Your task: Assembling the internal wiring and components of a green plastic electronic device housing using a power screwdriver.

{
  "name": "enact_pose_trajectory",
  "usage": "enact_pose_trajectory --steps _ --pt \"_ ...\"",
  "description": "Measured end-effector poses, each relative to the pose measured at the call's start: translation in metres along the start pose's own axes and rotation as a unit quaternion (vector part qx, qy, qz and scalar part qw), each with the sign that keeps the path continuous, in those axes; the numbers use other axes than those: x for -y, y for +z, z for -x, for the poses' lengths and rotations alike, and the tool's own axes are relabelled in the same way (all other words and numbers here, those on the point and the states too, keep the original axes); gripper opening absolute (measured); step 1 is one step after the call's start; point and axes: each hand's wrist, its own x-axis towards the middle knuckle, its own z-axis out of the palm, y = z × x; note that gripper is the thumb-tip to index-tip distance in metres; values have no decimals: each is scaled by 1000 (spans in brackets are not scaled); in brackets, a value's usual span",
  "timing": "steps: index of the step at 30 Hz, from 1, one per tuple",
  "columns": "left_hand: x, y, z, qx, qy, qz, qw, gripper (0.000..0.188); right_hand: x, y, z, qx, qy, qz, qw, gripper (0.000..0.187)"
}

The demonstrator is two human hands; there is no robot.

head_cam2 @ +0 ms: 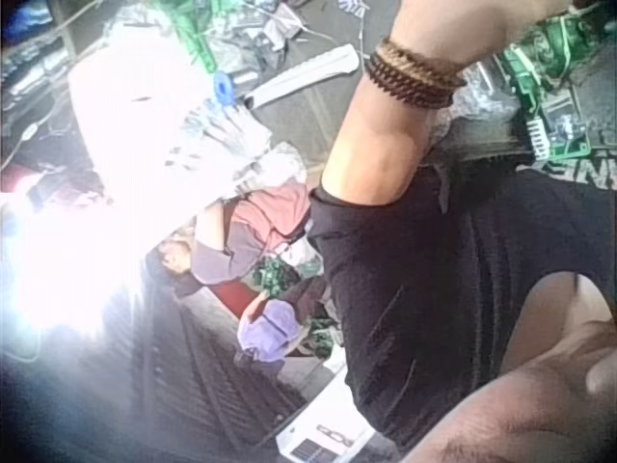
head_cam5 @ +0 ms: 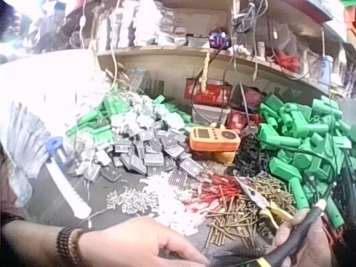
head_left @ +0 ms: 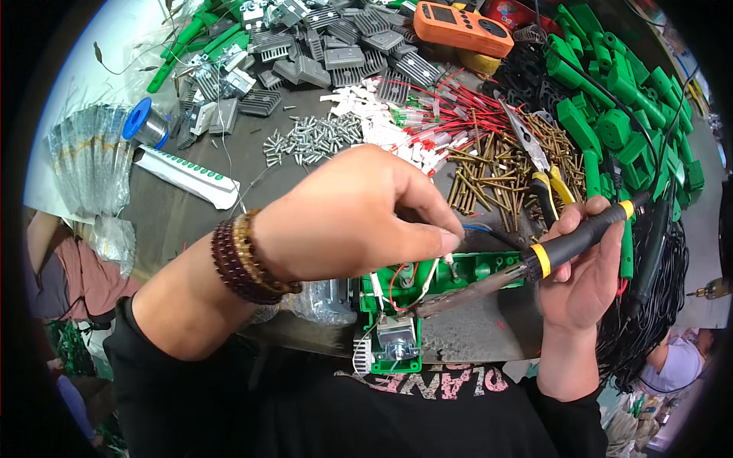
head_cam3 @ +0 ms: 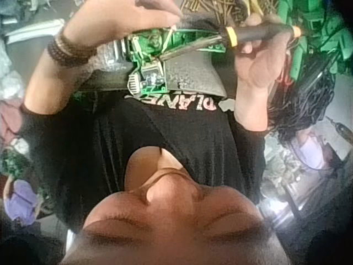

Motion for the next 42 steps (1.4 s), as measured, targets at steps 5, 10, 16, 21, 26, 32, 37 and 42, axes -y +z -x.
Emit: enact_pose_trajectory --steps 5,10,16,21,26,32,37,42 --pt "-5 -14 22 -14 -31 -3 999 14 -1 3 4 -3 -1 -14 1000 35" --pt "12 3 38 -48 113 -84 989 14 2 1 3 70 -1 -13 997 32" --pt "27 7 42 -64 171 -184 966 14 4 1 4 28 -19 -11 999 36" --pt "27 11 43 -73 172 -201 962 12 4 -3 3 52 -22 -24 998 36" --pt "28 12 42 -56 169 -202 963 12 9 -7 2 66 -29 -53 996 37" --pt "34 17 45 -72 174 -209 960 11 4 -4 3 81 -16 -51 995 37" --pt "38 16 42 -81 192 -202 957 12 4 -5 1 78 -17 -49 996 37" --pt "36 17 44 -89 206 -208 952 10 34 -5 7 58 -58 -69 994 39"
